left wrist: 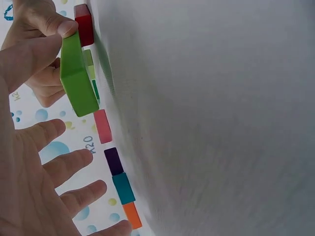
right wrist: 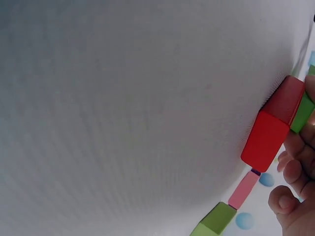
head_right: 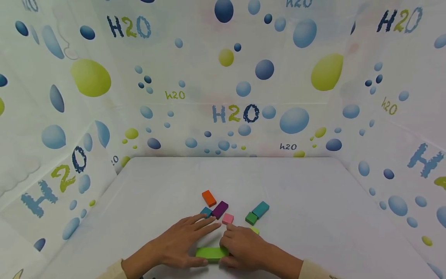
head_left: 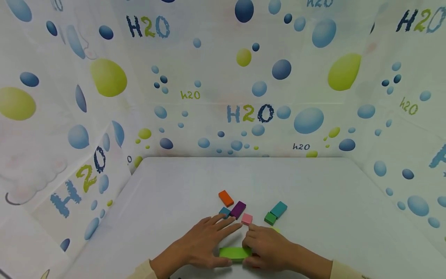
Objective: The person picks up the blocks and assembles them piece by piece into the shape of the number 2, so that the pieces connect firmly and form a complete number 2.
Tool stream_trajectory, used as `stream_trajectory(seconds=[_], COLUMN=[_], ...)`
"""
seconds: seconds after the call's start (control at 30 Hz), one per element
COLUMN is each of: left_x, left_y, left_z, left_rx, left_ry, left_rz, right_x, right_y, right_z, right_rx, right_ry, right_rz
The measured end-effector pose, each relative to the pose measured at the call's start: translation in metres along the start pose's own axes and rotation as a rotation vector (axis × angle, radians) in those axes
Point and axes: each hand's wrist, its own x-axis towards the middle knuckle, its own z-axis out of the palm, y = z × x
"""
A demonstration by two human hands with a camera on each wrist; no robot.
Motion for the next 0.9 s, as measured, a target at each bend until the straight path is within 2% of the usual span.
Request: stream_trajectory(seconds=[0.3,0.5,0.73,0.9], left_x=[-0.0037,-0.0021,-0.001,-0.0005], left_y=[-0.0002,0.0007,0.0047,0.0058], left_z=[-0.0013,0.0015,0.0005,0.0006], left_rx=[-0.01,-0.005,-0.005,0.006], left_ry=[-0.007,0.004,-0.003,-0.014], left_rz=[-0.007,0.015,0.01,0.004], right_x=[0.001,0.001,-0.0002,-0.0008], right_y=[-0.0041,-0.0067,-0.0086,-0.0104], right_z=[0.0025,0.0022,0.0002,-0.0004], right_rx=[0.065,0.077,0.072,0.102], right_ry=[-0.062,-0.081,-0.085,-0.115], right_rz=[0.062,0.076,0.075,0.107])
